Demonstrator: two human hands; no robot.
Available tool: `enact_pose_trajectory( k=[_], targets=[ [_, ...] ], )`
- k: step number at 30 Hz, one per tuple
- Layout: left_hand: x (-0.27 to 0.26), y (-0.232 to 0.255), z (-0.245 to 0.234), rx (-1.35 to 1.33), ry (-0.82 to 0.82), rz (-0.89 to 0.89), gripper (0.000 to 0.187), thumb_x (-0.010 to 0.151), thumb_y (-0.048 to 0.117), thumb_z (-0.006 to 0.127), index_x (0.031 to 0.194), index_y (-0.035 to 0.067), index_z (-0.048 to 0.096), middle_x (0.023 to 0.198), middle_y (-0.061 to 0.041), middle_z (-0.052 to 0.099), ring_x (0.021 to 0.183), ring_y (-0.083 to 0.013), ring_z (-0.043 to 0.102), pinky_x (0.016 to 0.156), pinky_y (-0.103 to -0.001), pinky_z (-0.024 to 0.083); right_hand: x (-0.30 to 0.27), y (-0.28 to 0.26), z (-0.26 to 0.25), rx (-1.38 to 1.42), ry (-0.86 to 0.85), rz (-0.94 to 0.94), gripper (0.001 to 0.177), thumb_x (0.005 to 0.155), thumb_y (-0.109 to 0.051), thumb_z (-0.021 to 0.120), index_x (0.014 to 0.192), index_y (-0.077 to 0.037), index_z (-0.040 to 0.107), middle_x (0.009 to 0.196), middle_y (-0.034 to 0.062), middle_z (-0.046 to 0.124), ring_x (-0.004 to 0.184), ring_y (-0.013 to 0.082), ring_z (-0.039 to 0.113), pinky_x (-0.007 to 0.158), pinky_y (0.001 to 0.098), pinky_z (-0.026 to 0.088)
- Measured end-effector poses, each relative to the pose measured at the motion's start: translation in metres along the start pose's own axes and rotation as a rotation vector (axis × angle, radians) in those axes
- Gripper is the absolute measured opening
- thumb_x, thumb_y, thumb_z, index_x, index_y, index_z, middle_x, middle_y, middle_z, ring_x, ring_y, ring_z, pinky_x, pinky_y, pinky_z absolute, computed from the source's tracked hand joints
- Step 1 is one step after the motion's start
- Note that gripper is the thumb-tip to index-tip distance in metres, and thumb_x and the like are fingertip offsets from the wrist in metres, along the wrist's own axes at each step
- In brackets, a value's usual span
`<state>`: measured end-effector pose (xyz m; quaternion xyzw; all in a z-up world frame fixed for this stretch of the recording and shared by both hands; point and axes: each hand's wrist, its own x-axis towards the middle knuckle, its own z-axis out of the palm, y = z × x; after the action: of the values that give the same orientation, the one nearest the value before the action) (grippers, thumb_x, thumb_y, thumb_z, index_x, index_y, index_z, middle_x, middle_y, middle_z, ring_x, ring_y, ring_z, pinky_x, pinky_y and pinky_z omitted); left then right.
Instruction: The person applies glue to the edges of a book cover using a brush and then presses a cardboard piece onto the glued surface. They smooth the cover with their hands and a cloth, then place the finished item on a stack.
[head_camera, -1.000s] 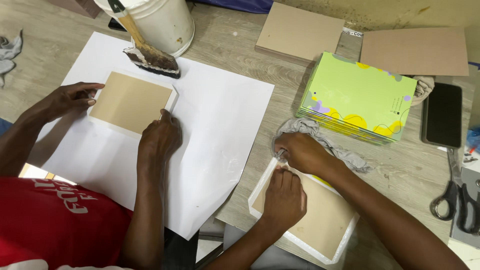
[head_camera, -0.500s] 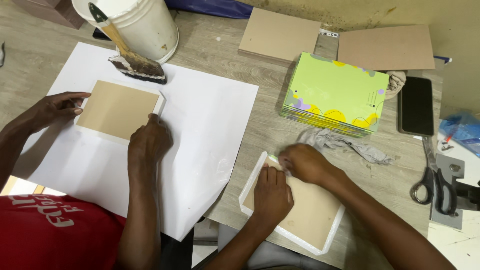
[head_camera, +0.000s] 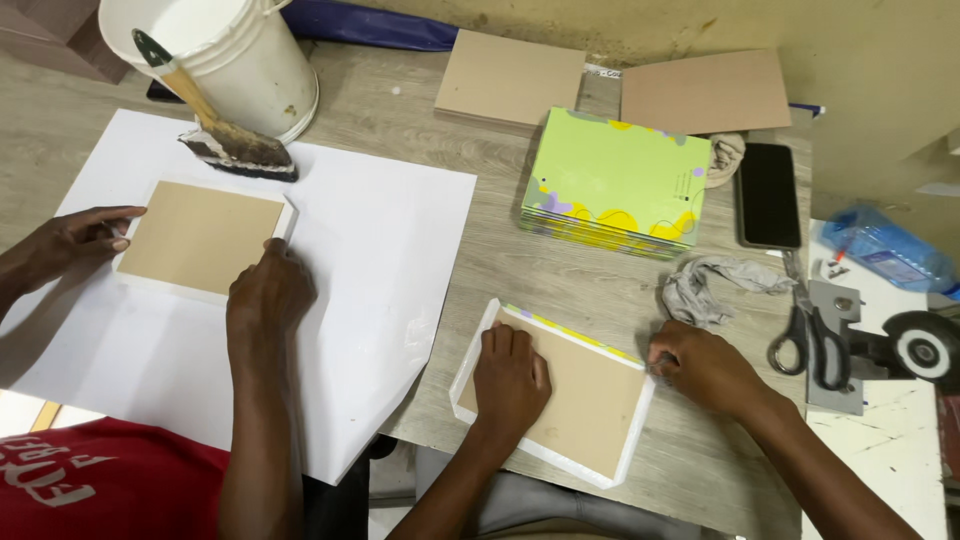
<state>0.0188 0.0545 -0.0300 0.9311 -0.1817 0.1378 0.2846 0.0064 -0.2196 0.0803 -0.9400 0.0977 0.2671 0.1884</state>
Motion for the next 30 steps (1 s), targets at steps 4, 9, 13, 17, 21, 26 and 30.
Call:
enact_pose_trajectory(
  k=[4, 9, 13, 17, 21, 26, 30],
  targets=[
    [0.002, 0.002, -0.001, -0.03, 0.048, 0.003, 0.008, 0.092, 0.005, 0.065, 0.097, 0.001, 0.069, 0.092, -0.013, 0.06, 0.1, -0.035, 0.068, 0.11, -0.047, 0.055, -0.011, 0.023, -0.018, -0.276, -0.011, 0.076, 0.013, 0.089, -0.021, 0.073, 0.097, -0.028, 0.081, 0.103, -0.0031, 0.077, 0.101, 0.0257, 0.078, 0.089, 0.0455, 0.062],
    [0.003, 0.004, -0.008, -0.191, 0.148, -0.026, 0.003, 0.091, 0.002, 0.061, 0.093, 0.004, 0.063, 0.094, -0.013, 0.058, 0.091, -0.0334, 0.056, 0.067, -0.046, 0.051, 0.0, 0.022, 0.007, -0.299, 0.177, -0.139, 0.043, 0.097, -0.044, 0.064, 0.132, -0.019, 0.066, 0.163, 0.0055, 0.049, 0.151, 0.0339, 0.041, 0.122, 0.0608, 0.034],
    [0.005, 0.007, -0.012, -0.163, 0.183, 0.017, 0.004, 0.091, 0.001, 0.061, 0.093, 0.004, 0.061, 0.094, -0.015, 0.056, 0.089, -0.0352, 0.055, 0.068, -0.048, 0.049, 0.047, -0.029, 0.057, 0.18, 0.373, -0.478, 0.036, 0.1, -0.022, 0.067, 0.134, -0.012, 0.071, 0.136, 0.0095, 0.067, 0.129, 0.0288, 0.061, 0.111, 0.0435, 0.047],
    [0.009, 0.008, -0.015, -0.161, 0.176, 0.014, 0.006, 0.089, 0.002, 0.06, 0.095, 0.003, 0.062, 0.096, -0.015, 0.057, 0.092, -0.0358, 0.055, 0.07, -0.049, 0.05, 0.049, -0.082, 0.038, 0.49, 0.155, -0.1, 0.036, 0.104, -0.047, 0.06, 0.111, -0.017, 0.078, 0.115, 0.001, 0.079, 0.105, 0.016, 0.07, 0.094, 0.031, 0.05],
    [0.007, 0.008, -0.014, -0.276, 0.26, 0.032, 0.007, 0.093, 0.005, 0.06, 0.098, 0.005, 0.064, 0.096, -0.012, 0.06, 0.091, -0.0336, 0.057, 0.067, -0.048, 0.049, 0.049, -0.082, 0.042, 0.67, -0.111, -0.055, 0.027, 0.11, -0.026, 0.062, 0.101, -0.013, 0.083, 0.099, -0.0007, 0.083, 0.088, 0.0101, 0.069, 0.078, 0.0277, 0.052],
    [0.008, 0.045, -0.084, -0.338, 0.432, -0.039, 0.028, 0.095, 0.007, 0.06, 0.122, 0.002, 0.065, 0.128, -0.019, 0.056, 0.122, -0.0372, 0.053, 0.1, -0.054, 0.049, 0.017, -0.049, 0.021, 1.02, -0.091, -0.054, 0.022, 0.103, -0.018, 0.075, 0.085, -0.006, 0.072, 0.076, 0.0094, 0.072, 0.062, 0.0205, 0.062, 0.057, 0.035, 0.047],
    [-0.004, 0.063, -0.12, -1.007, 0.029, -0.823, 0.098, 0.094, 0.038, 0.07, 0.173, 0.02, 0.014, 0.185, -0.005, 0.018, 0.171, -0.025, 0.016, 0.132, -0.049, 0.027, -0.014, -0.017, 0.001, 1.393, 0.009, -0.103, 0.014, 0.102, -0.015, 0.073, 0.093, -0.006, 0.067, 0.079, 0.0117, 0.073, 0.061, 0.0215, 0.065, 0.054, 0.0365, 0.052]
  ],
)
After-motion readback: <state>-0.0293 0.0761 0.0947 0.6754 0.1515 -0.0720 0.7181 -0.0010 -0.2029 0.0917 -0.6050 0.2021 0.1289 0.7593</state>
